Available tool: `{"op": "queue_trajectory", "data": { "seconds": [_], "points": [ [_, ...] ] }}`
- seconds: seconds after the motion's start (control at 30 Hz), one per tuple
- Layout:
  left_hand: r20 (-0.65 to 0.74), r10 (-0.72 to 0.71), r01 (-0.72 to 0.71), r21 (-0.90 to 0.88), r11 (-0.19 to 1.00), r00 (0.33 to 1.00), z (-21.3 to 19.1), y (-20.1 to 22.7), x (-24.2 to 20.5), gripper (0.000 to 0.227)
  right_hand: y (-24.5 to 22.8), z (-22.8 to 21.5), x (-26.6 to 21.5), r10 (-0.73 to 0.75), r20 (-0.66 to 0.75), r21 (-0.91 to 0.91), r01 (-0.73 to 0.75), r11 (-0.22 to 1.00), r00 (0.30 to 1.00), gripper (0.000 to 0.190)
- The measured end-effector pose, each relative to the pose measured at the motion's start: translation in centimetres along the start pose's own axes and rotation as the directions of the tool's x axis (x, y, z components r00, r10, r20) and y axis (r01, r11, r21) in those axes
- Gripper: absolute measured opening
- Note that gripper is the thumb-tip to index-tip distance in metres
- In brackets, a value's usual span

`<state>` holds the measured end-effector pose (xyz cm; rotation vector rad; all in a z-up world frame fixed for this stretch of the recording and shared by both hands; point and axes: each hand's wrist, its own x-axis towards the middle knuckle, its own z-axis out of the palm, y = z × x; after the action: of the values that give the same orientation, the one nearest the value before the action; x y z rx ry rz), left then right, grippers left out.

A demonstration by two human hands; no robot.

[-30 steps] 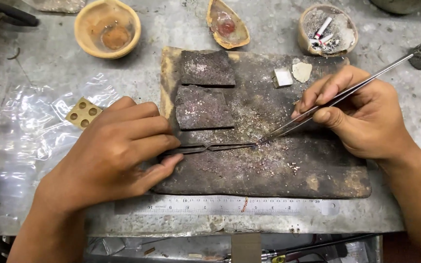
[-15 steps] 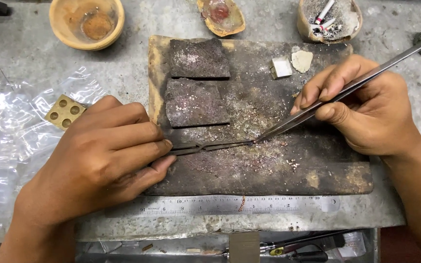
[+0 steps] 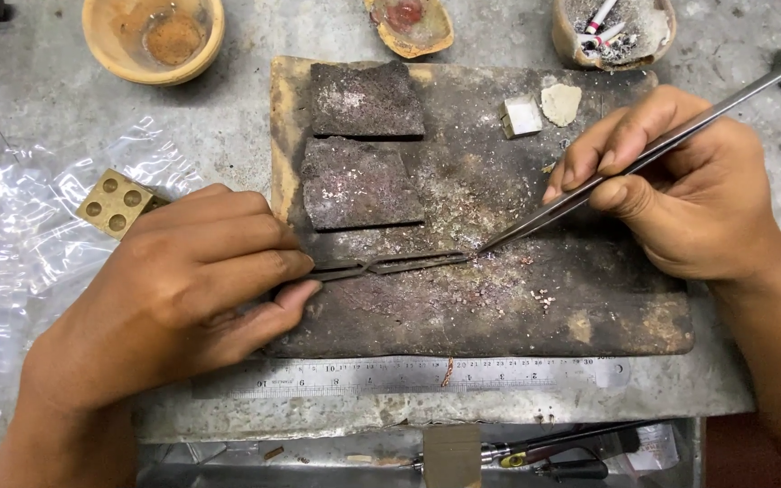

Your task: Heating a small metal chain with a blowtorch and repositioning it with tweezers on a soldering block.

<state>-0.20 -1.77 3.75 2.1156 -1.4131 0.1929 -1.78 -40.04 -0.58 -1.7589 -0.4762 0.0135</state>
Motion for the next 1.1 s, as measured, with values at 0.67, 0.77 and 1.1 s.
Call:
{"op": "queue_trajectory", "data": {
  "seconds": [0.67,0.77,1.1],
  "points": [
    [0.007,-0.033,0.033,-0.017,0.999,0.999,-0.1,-0.5,-0.4,0.016,0.8,-0.7,-0.4,0.000,-0.052,0.174,0.009,0.985,0.999,0.023],
    [0.012,-0.047,0.047,0.007,0.999,0.999,0.0,-0.6,-0.6,0.016,0.3,-1.3,-0.7,0.002,-0.065,0.097,0.004,0.995,0.998,0.021],
    [-0.010,-0.071,0.071,0.005,0.997,0.997,0.1,-0.3,-0.5,0.017,-0.7,-1.2,-1.3,0.041,-0.067,-0.007,-0.042,0.999,0.997,0.026]
  ]
}}
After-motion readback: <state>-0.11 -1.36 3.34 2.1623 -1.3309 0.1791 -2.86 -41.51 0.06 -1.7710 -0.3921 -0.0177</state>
